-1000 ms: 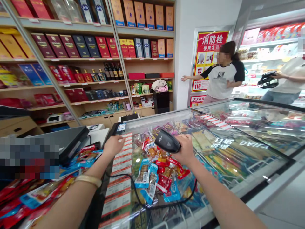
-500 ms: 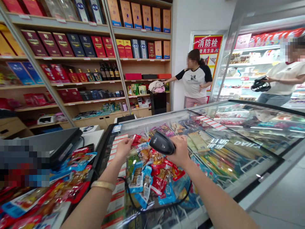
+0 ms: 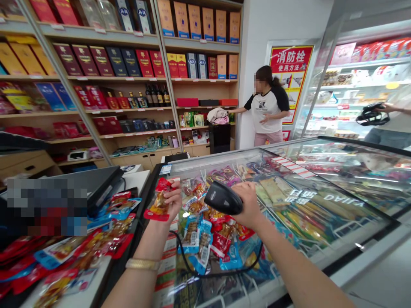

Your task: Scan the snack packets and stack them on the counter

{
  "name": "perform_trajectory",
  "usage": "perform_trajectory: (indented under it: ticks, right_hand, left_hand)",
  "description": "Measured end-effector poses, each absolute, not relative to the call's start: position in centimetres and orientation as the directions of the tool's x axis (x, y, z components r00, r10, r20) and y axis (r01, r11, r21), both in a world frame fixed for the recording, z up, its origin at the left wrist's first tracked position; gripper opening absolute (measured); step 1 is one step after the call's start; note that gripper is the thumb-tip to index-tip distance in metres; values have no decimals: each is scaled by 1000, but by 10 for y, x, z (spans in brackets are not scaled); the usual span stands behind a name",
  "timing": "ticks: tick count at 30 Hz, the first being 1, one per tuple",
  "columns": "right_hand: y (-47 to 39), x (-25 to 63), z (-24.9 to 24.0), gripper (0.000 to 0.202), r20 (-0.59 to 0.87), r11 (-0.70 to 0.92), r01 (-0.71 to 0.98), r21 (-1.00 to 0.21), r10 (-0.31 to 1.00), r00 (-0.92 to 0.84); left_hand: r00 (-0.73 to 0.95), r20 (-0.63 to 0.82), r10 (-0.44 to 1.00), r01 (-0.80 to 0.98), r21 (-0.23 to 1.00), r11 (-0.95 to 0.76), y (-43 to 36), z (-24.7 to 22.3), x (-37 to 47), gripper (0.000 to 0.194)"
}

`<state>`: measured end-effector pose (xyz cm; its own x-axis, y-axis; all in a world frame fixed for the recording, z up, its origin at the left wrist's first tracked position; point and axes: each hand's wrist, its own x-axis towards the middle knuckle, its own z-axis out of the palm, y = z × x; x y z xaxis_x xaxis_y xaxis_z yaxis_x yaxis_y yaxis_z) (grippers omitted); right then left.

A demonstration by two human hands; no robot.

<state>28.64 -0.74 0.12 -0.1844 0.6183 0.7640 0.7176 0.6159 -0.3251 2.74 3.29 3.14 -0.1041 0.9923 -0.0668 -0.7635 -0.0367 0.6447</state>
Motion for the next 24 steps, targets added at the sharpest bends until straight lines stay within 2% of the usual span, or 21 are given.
perform_trajectory:
  ticks: [3,5,7,8,10,12,17,24]
  right_hand:
    - [-12,282,4,29,780,661,684,-308,587,-216]
    - [-13,280,4,29,769,656,682,-322,602,-216]
    - [-14,278,5,27,744,638,689,-345,633,-214]
    - [-14,278,5,27,733,629,693,-352,646,-214]
    - [-14,277,5,26,717,614,704,-357,663,-214]
    - [-15,276,6,25,701,591,722,-360,682,-209]
    - [-15,273,7,23,623,521,758,-392,757,-199]
    - [-12,274,6,24,546,460,792,-401,815,-197]
  left_hand:
    - [-275,-175,945,-603,797,-28,33,30,40,12]
    - [-405,-166,899,-481,875,-55,34,30,43,17]
    - [-529,-29,848,-261,957,-130,33,30,40,22]
    - [-572,74,817,-94,983,-155,31,30,37,23]
    - [-579,267,771,228,960,-162,28,31,32,24]
    - [-533,367,763,398,904,-157,24,32,28,24]
    - [-467,501,729,519,823,-233,18,39,29,25]
    - [-457,507,731,555,805,-211,15,46,34,24]
